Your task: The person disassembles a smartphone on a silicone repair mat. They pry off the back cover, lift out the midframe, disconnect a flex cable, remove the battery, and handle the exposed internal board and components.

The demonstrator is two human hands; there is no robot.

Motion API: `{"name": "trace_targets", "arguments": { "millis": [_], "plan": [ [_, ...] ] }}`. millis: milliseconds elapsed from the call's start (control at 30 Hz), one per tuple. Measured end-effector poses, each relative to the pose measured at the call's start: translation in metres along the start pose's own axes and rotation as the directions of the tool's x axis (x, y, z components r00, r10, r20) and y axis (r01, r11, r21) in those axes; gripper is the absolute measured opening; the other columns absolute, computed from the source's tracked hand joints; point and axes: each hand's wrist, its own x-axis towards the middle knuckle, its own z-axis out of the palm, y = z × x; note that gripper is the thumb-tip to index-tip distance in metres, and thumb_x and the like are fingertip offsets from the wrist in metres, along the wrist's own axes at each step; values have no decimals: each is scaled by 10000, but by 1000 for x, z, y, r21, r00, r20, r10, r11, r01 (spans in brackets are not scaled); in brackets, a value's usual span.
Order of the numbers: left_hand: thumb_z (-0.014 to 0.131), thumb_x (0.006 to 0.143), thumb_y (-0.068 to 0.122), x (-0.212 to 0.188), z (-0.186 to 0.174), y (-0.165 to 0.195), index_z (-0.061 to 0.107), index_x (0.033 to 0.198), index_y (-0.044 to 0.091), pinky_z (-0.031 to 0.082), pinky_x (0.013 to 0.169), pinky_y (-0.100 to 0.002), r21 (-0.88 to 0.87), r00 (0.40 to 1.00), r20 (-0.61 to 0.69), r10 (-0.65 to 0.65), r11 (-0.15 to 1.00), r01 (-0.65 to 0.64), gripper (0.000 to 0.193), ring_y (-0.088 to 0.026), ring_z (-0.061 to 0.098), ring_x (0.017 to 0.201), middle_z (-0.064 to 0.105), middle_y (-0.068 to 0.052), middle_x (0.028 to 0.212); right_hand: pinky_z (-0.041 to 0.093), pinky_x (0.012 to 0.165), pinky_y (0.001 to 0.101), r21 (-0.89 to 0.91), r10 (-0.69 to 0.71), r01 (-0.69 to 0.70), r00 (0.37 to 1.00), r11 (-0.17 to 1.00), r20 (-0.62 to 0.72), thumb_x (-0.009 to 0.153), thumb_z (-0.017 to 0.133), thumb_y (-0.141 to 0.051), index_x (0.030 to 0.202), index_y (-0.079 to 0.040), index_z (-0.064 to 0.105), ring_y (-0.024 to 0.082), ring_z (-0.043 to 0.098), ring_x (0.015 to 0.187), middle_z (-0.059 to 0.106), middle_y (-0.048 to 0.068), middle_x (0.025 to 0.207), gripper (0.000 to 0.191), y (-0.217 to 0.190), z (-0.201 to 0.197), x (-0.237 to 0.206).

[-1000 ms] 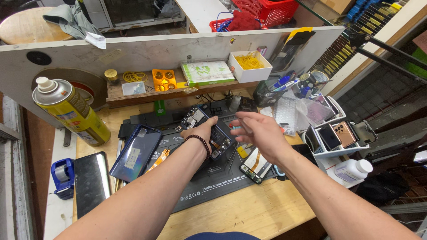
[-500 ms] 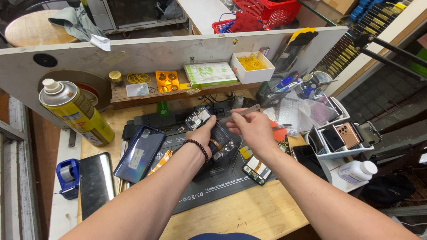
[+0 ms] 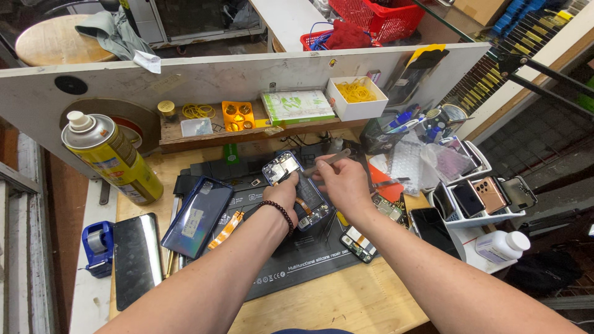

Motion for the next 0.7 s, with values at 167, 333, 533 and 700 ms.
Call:
{"name": "trace_targets", "arguments": {
  "millis": [167, 333, 533, 700],
  "plan": [
    [756, 907, 244, 1, 1, 0, 637, 1262, 43, 554, 901, -485, 41, 999, -31, -23, 999, 25, 425, -269, 673, 1077, 694, -123, 1243, 634, 703, 298, 53, 15, -15, 1000, 999, 4, 969, 638, -189, 1147, -23, 720, 160, 768, 911, 780, 94, 994, 257, 2, -2, -1],
    [758, 907, 239, 4, 1, -2, 624, 1270, 38, 554, 910, -480, 44, 999, -35, -19, 999, 20, 435, -274, 678, 1078, 694, -130, 1244, 636, 700, 302, 64, 19, -19, 1000, 998, -2, 972, 636, -185, 1153, -20, 718, 166, 769, 909, 777, 96, 993, 259, 5, -2, 0],
    [761, 908, 233, 2, 2, 1, 636, 1243, 32, 540, 914, -459, 65, 999, -33, 12, 998, -10, 410, -261, 675, 1080, 701, -122, 1234, 630, 671, 293, 13, -7, 7, 1000, 1000, -26, 961, 650, -192, 1117, -30, 735, 138, 770, 855, 783, 75, 941, 241, -5, 1, -4],
    [730, 886, 222, -4, 8, 12, 693, 1137, -29, 586, 768, -488, 103, 991, 42, 124, 986, -128, 357, -290, 706, 975, 735, -165, 1167, 563, 652, 341, -471, -416, 356, 909, 807, -26, 929, 696, -186, 1066, -64, 784, 237, 742, 681, 763, 144, 819, 203, -21, 2, -20]
  ]
}}
